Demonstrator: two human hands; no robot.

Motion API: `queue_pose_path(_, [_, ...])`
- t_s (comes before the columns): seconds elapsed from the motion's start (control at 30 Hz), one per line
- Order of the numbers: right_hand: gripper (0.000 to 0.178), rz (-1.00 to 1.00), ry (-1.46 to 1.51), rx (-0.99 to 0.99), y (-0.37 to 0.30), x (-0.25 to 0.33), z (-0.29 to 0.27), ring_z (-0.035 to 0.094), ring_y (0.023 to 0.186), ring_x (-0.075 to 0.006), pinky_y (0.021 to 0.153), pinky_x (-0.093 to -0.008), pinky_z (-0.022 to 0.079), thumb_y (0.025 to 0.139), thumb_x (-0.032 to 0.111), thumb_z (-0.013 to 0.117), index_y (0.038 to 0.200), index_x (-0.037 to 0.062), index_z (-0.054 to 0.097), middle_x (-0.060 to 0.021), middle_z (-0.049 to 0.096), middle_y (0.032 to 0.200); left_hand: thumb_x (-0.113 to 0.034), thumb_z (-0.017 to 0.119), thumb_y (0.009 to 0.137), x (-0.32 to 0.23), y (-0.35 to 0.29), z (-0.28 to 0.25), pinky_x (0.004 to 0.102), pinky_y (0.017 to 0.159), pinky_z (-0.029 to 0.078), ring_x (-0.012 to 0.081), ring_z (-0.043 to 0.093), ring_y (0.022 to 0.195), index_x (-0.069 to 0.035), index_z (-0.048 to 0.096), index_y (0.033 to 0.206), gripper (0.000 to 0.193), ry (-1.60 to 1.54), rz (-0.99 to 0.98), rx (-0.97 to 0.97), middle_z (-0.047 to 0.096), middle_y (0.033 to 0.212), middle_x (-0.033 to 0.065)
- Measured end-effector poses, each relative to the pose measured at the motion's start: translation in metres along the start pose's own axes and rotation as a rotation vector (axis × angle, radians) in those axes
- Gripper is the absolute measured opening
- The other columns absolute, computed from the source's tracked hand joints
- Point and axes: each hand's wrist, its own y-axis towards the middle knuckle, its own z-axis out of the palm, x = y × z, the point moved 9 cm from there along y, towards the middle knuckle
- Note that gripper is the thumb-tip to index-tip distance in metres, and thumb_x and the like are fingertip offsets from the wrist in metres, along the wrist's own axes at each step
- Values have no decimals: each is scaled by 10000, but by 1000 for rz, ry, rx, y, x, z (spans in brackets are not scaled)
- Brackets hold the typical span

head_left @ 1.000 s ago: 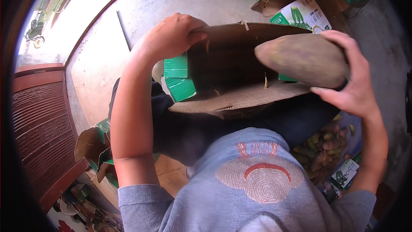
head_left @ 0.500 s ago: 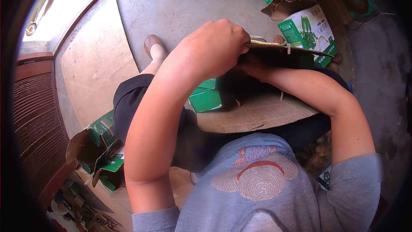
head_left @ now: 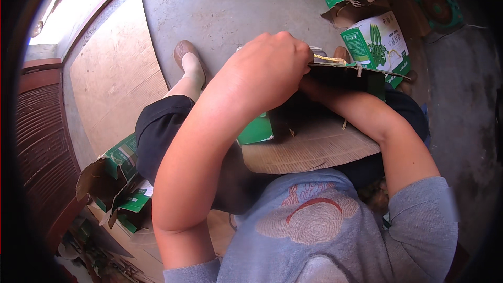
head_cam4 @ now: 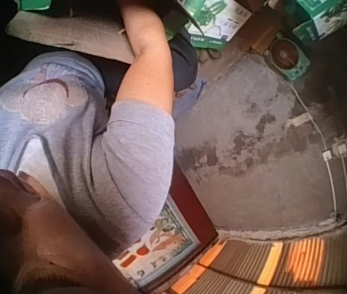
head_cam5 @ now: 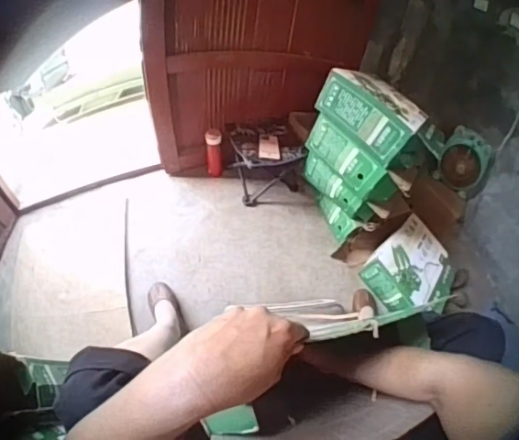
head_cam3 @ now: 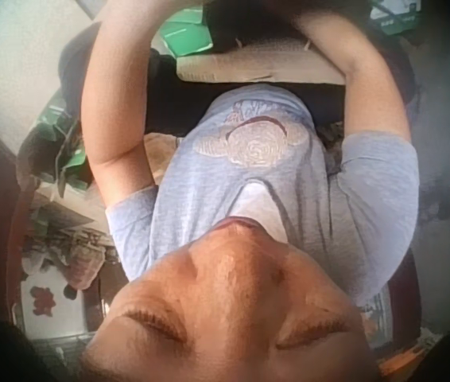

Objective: Packing produce into cardboard boxes and weighing them using a digital scale.

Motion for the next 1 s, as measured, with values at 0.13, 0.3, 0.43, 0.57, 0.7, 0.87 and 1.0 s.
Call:
queue_pose_path(0.13, [677, -33, -30, 8, 5, 5, 0, 539, 1298, -339, 1106, -441, 412, 889, 435, 704, 1409, 45, 513, -221, 597, 1342, -149, 618, 952, -7, 3, 3, 472, 743, 546, 393, 677, 795, -27, 706, 922, 153, 43, 9, 21, 682, 789, 198])
queue_pose_path(0.3, [646, -87, -64, 6, -5, -1, -17, 541, 1295, -340, 1104, -442, 414, 906, 424, 688, 1404, 48, 521, -221, 596, 1345, -166, 623, 959, -10, 7, -3, 450, 705, 533, 377, 663, 767, -58, 723, 957, 147, 26, 14, 14, 682, 798, 172])
queue_pose_path(0.43, [623, -130, -95, -4, -11, -7, -34, 542, 1294, -340, 1102, -444, 417, 919, 415, 676, 1401, 50, 528, -221, 595, 1346, -171, 632, 958, -16, 6, -2, 444, 701, 528, 383, 657, 759, -42, 721, 970, 157, 39, 13, 10, 672, 787, 185])
queue_pose_path(0.57, [536, -50, -480, 239, -63, -15, -27, 536, 1297, -364, 1104, -446, 415, 963, 377, 617, 1374, 37, 562, -231, 586, 1358, -156, 649, 951, -19, 10, 2, 443, 698, 520, 396, 651, 761, -9, 714, 1008, 171, 44, 32, 2, 663, 789, 210])
queue_pose_path(0.7, [485, -315, -200, 24, -189, 79, -115, 629, 1134, -347, 978, -408, 506, 943, 270, 661, 1344, 15, 563, -196, 598, 1301, -159, 675, 939, -26, 10, 0, 428, 730, 523, 391, 667, 778, -23, 711, 1134, 241, 12, 25, -21, 693, 856, 226])
queue_pose_path(0.87, [407, -407, 79, -822, -393, 66, -235, 632, 1114, -206, 963, -345, 513, 961, 87, 617, 1347, -32, 565, -152, 606, 1336, -174, 661, 960, -47, 10, -2, 377, 962, 505, 256, 688, 1083, -82, 649, 1328, 380, -94, 19, 15, 722, 1189, 156])
queue_pose_path(1.0, [364, 41, 83, -1418, -545, -62, -248, 646, 1097, -178, 936, -304, 509, 1002, 135, 616, 1337, -4, 579, -149, 666, 1235, -221, 564, 1034, -31, -8, -30, 438, 1070, 461, 261, 595, 1282, -90, 613, 1378, 371, -194, -20, -125, 652, 1345, 124])
